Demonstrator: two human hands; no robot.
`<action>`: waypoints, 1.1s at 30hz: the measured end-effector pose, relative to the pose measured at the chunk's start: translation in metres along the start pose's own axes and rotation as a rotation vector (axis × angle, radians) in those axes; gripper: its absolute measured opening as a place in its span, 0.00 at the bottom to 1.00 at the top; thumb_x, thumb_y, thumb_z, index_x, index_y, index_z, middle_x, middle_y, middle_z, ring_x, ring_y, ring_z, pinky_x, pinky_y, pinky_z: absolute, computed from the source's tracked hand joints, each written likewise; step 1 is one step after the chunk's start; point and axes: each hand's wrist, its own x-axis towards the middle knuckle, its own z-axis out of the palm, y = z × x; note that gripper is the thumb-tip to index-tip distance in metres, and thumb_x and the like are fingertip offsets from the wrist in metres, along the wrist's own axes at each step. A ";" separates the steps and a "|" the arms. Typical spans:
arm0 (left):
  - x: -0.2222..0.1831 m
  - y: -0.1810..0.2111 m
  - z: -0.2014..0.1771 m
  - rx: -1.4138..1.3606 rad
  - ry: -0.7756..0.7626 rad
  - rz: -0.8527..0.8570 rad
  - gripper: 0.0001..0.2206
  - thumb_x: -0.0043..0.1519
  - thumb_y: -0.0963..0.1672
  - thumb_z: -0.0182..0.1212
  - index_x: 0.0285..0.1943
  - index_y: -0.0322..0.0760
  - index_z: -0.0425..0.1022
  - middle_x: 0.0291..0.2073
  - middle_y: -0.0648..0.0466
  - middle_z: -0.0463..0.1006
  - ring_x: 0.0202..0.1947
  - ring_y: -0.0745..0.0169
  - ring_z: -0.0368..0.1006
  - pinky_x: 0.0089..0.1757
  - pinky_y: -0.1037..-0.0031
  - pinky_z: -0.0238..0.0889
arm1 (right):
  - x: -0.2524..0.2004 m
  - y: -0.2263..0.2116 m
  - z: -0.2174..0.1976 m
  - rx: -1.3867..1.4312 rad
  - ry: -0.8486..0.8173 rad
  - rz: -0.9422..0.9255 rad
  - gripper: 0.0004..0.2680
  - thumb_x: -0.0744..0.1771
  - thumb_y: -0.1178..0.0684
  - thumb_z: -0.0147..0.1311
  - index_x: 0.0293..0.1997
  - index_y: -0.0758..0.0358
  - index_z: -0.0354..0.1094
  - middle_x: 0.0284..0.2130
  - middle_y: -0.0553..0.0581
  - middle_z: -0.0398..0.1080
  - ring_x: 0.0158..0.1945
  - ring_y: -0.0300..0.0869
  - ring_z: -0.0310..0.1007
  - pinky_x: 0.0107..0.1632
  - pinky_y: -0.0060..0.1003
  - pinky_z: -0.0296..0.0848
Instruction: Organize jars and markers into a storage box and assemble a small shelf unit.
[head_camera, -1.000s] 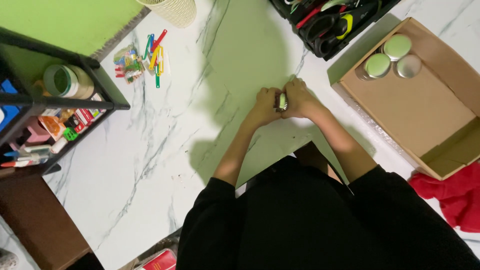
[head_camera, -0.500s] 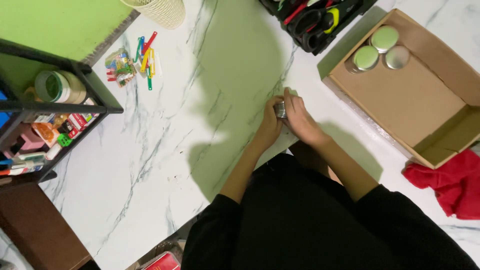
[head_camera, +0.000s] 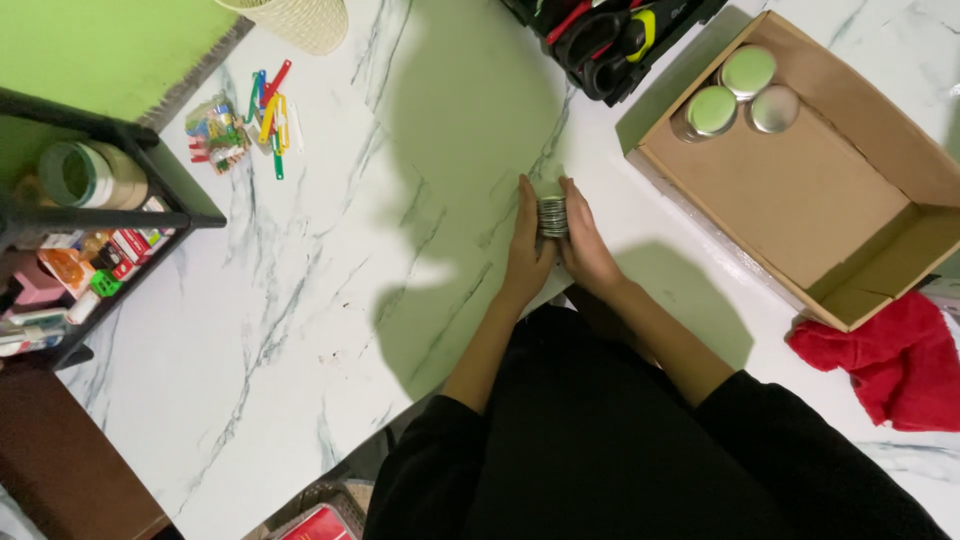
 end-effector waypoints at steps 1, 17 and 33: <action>0.000 -0.006 0.002 -0.002 0.002 -0.006 0.42 0.60 0.33 0.49 0.84 0.34 0.32 0.83 0.40 0.32 0.83 0.41 0.31 0.75 0.60 0.34 | 0.002 0.000 -0.001 0.001 -0.005 0.004 0.35 0.65 0.71 0.48 0.78 0.70 0.24 0.75 0.75 0.41 0.78 0.66 0.43 0.77 0.49 0.47; 0.007 -0.023 0.009 0.044 0.144 -0.055 0.27 0.66 0.36 0.56 0.77 0.34 0.58 0.70 0.44 0.68 0.67 0.52 0.69 0.62 0.66 0.66 | 0.012 -0.013 -0.049 -0.025 -0.084 0.031 0.28 0.66 0.64 0.55 0.75 0.70 0.45 0.65 0.72 0.57 0.69 0.61 0.58 0.70 0.44 0.60; 0.057 0.078 0.115 -1.123 -0.078 -0.156 0.33 0.65 0.35 0.47 0.81 0.39 0.43 0.71 0.48 0.58 0.68 0.59 0.60 0.67 0.68 0.55 | -0.026 -0.077 -0.155 -0.179 0.384 0.105 0.23 0.68 0.63 0.57 0.73 0.69 0.55 0.66 0.72 0.62 0.66 0.63 0.67 0.63 0.46 0.70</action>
